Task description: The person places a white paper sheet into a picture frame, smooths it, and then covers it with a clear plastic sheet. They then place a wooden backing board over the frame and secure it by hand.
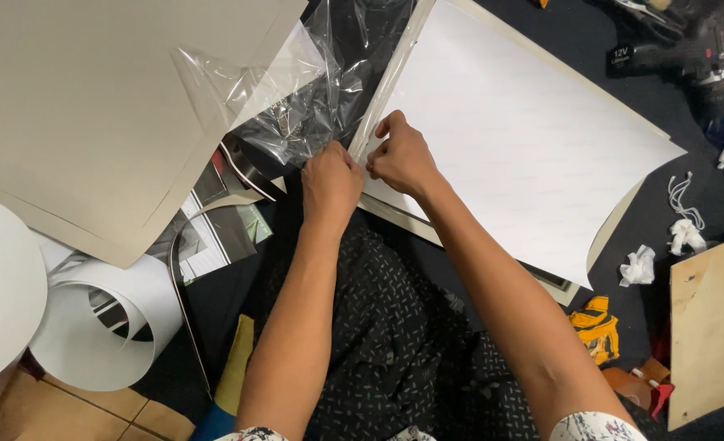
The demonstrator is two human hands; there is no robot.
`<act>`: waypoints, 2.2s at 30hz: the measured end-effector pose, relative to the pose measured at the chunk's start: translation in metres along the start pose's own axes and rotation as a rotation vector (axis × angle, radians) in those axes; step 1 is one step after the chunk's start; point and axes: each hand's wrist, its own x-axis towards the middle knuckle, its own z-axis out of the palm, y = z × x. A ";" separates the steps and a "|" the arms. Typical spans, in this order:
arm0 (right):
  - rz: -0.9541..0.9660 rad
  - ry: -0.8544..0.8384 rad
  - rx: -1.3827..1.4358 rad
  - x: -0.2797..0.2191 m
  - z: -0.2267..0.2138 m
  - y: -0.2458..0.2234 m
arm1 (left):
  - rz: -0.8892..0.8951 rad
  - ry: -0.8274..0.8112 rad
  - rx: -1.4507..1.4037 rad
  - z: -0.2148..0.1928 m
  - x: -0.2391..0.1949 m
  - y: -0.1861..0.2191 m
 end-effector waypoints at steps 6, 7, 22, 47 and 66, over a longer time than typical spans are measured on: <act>0.022 0.017 -0.022 -0.002 0.001 -0.005 | -0.002 -0.020 -0.009 0.003 0.002 -0.002; 0.021 0.015 -0.023 -0.002 0.000 -0.007 | -0.004 -0.018 -0.009 0.003 0.003 -0.002; 0.025 -0.036 -0.022 0.006 0.001 0.000 | -0.036 -0.054 0.020 0.006 0.007 -0.004; 0.028 -0.028 0.009 0.011 0.001 0.001 | -0.040 -0.081 -0.002 0.005 0.006 -0.003; 0.096 0.064 -0.145 0.026 0.007 -0.009 | -0.008 -0.056 -0.037 0.000 0.002 0.003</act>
